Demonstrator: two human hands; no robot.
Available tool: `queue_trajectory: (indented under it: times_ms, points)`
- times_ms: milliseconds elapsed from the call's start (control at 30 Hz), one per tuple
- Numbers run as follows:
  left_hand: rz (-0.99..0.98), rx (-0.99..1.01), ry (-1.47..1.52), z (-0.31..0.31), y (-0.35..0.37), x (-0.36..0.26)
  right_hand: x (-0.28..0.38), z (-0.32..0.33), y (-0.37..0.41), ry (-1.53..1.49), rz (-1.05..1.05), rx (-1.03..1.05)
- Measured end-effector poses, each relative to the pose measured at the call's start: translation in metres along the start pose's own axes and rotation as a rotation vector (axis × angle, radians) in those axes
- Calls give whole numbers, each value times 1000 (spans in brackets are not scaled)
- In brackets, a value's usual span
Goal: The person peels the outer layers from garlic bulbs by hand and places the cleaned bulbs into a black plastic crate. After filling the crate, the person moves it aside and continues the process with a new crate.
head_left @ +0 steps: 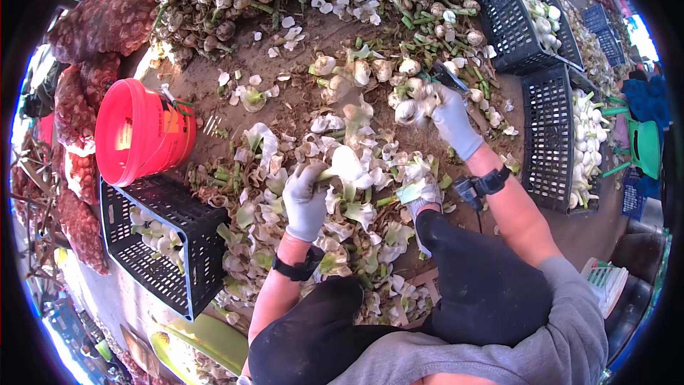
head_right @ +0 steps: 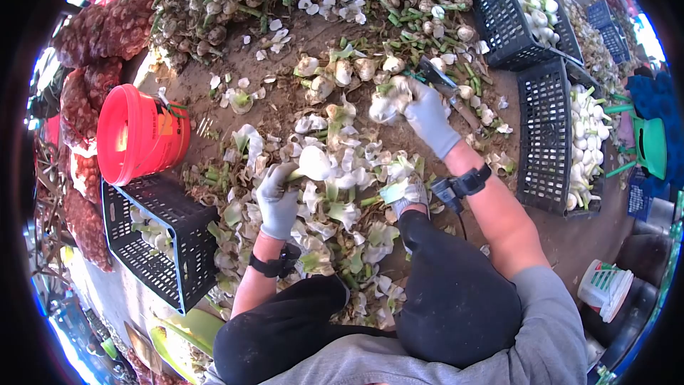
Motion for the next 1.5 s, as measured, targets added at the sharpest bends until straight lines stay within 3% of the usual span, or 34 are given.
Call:
queue_trajectory:
  times_ms: [67,100,133,167,233,267,300,333,367,433,467,533,567,600,667,733,800,867,900,967,1000,1033,1067,1100,1167,1267,1367,1400,1500]
  points:
    - [147,-20,334,-6,6,20,-42,0,10,583,-87,395]
    - [260,44,451,-11,7,21,-30,-12,23,685,87,453]
    - [372,115,568,-16,8,16,-5,-23,35,630,287,351]
    - [484,189,684,-24,9,13,25,-34,40,470,428,419]
    - [436,272,621,-42,13,20,77,-60,48,-76,261,441]
    - [320,333,477,-50,12,12,95,-71,53,-245,192,437]
    - [200,387,333,-60,12,3,103,-71,55,-285,181,436]
    - [286,355,474,-76,18,13,97,-61,54,-149,277,406]
    - [56,443,154,-80,11,17,89,-46,55,-12,371,375]
    - [-41,286,-316,-67,0,11,81,31,57,3,288,-41]
    - [31,258,-656,-61,1,31,65,91,66,152,222,-201]
    - [102,297,-697,-50,12,79,33,209,88,422,17,-483]
    - [127,353,-686,-49,20,92,29,270,110,833,125,-627]
    - [116,442,-713,-54,34,91,20,317,137,847,106,-789]
    - [86,633,-772,-70,56,79,7,379,178,1549,-376,-690]
    - [280,1108,-584,-97,88,64,32,361,186,1690,-457,-711]
    - [-208,1221,-801,-113,119,32,33,326,161,1476,-216,-719]
    - [-205,1415,-551,-118,129,26,19,274,122,1130,79,-574]
    - [-172,1450,-458,-119,126,23,24,225,94,977,53,-346]
    - [-11,1188,-235,-110,93,24,3,135,46,674,109,-89]
    - [66,1050,-128,-105,75,24,-1,94,24,628,237,-1]
    - [159,843,4,-96,52,11,-18,60,2,647,108,115]
    - [142,706,-59,-89,39,17,-16,31,-15,849,-2,185]
    - [125,570,-122,-80,29,23,-37,10,-33,976,25,215]
    - [260,489,-187,-64,16,26,-47,-12,-54,1206,45,226]
    - [306,416,-40,-52,15,43,-49,-15,-67,1223,57,175]
    - [282,278,234,-49,7,54,-47,0,-50,458,-29,-107]
    - [330,220,367,-48,0,50,-69,-9,-46,-22,-208,-76]
    - [355,146,641,-44,-20,8,18,-50,-4,-688,-531,281]
Point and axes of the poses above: each hand's wrist, its own y-axis away from the middle knuckle, its own z-axis out of the back of the hand, x = y × z, the point moved 6 cm from there along -y, towards the middle knuckle, and after that the axes turned 2 degrees about -x, right-handed, at the moved point
